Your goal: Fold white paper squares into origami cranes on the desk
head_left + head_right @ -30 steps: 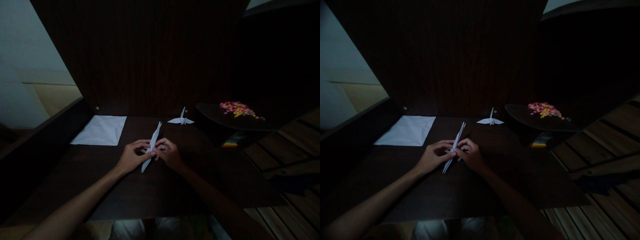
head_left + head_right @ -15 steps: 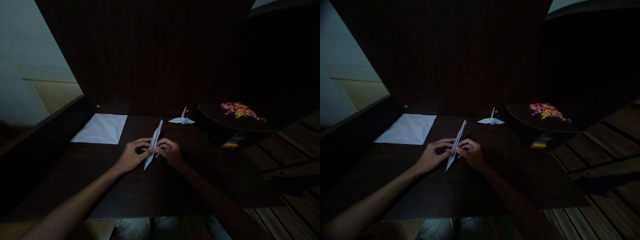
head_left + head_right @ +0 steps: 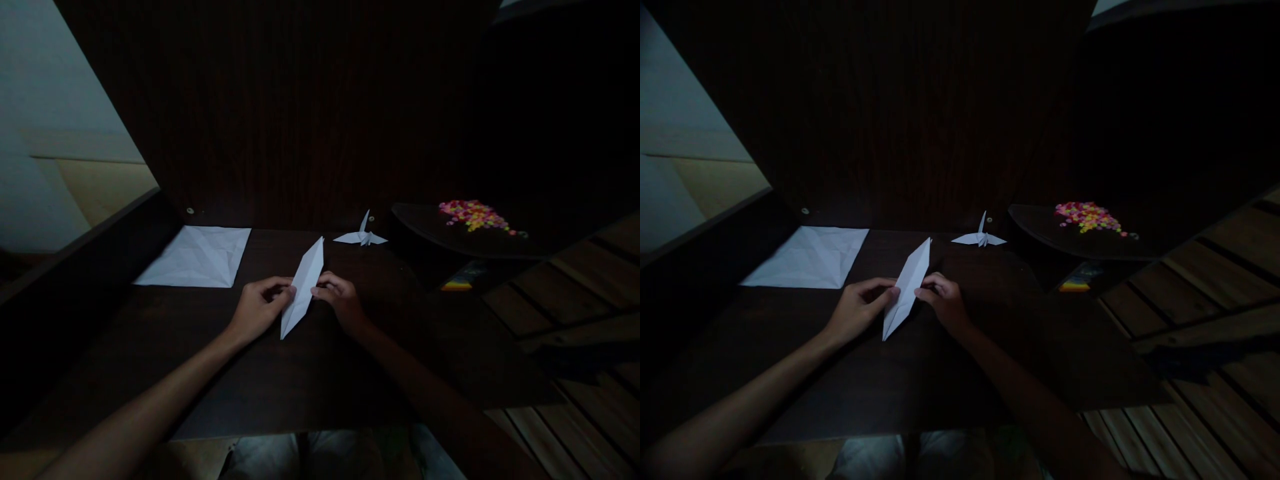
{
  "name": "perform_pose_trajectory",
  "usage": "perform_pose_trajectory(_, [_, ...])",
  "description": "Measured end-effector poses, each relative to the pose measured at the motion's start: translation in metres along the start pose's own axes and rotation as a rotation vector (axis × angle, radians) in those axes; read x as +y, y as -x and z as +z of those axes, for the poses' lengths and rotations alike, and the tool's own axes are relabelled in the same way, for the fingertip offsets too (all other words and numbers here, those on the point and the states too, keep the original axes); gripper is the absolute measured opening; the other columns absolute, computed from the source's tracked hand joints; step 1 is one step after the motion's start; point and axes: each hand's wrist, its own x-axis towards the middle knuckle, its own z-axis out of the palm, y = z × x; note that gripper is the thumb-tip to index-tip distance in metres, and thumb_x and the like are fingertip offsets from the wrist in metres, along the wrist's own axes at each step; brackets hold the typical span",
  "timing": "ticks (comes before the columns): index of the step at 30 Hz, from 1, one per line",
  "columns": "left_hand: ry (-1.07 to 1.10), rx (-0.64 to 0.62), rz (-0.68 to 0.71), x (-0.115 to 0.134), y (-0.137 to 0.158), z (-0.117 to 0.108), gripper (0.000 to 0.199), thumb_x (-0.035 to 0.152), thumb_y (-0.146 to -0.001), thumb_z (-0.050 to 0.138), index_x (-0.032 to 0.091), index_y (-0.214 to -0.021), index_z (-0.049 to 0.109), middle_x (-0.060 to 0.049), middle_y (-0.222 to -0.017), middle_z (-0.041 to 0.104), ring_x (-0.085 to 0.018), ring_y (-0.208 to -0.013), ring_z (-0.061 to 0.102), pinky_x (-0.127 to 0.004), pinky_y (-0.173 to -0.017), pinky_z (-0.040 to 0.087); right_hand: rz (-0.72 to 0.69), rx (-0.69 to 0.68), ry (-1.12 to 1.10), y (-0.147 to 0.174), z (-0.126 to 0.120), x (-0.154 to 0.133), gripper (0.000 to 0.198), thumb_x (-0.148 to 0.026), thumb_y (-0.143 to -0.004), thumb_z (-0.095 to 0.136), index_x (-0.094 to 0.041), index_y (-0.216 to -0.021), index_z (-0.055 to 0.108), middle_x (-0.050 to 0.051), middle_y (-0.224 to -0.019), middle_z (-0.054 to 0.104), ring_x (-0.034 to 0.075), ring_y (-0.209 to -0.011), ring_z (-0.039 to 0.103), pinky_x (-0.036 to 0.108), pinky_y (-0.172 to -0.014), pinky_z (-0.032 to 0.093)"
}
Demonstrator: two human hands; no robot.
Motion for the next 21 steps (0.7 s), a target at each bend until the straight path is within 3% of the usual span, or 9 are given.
perform_pose_trajectory(7, [0.267, 0.035, -0.129, -0.0061, -0.0029, 0.0015, 0.037, 0.031, -0.068, 0.074, 0.016, -0.1, 0.063, -0.002, -0.076, 0.07, -0.018, -0.073, 0.066, -0.027, -0.068, 0.051, 0.093, 0.007, -0.025, 0.0014, 0.005, -0.0021, 0.016, -0.029, -0.061, 0.073, -0.02, -0.073, 0.066, 0.001, -0.075, 0.067, 0.018, -0.074, 0.062, 0.03, -0.072, 0.049])
perform_pose_trajectory(12, [0.344, 0.025, -0.199, -0.0065, -0.0054, 0.0011, 0.043, 0.037, -0.064, 0.077, 0.015, -0.1, 0.068, -0.004, -0.08, 0.072, -0.02, -0.079, 0.066, -0.031, -0.076, 0.05, 0.091, 0.012, 0.001, 0.0012, 0.0058, -0.003, 0.016, -0.029, -0.062, 0.072, -0.02, -0.074, 0.066, 0.001, -0.077, 0.068, 0.02, -0.078, 0.063, 0.032, -0.077, 0.049])
perform_pose_trajectory(18, [0.455, 0.02, -0.254, -0.0053, -0.0052, 0.0038, 0.036, 0.038, -0.065, 0.078, 0.016, -0.092, 0.071, -0.006, -0.085, 0.073, -0.021, -0.084, 0.066, -0.032, -0.082, 0.048, -0.037, 0.04, 0.031, -0.0004, 0.0062, -0.0028, 0.007, -0.026, -0.064, 0.071, -0.021, -0.069, 0.069, 0.002, -0.088, 0.065, 0.02, -0.09, 0.061, 0.032, -0.084, 0.046])
perform_pose_trajectory(21, [0.493, -0.003, -0.28, -0.0055, -0.0053, 0.0044, 0.035, 0.035, -0.067, 0.077, 0.015, -0.094, 0.071, -0.006, -0.086, 0.074, -0.02, -0.083, 0.066, -0.031, -0.081, 0.048, -0.003, 0.039, 0.006, -0.0002, 0.0062, -0.0039, 0.009, -0.027, -0.064, 0.072, -0.021, -0.07, 0.071, 0.003, -0.093, 0.065, 0.02, -0.092, 0.061, 0.033, -0.084, 0.047])
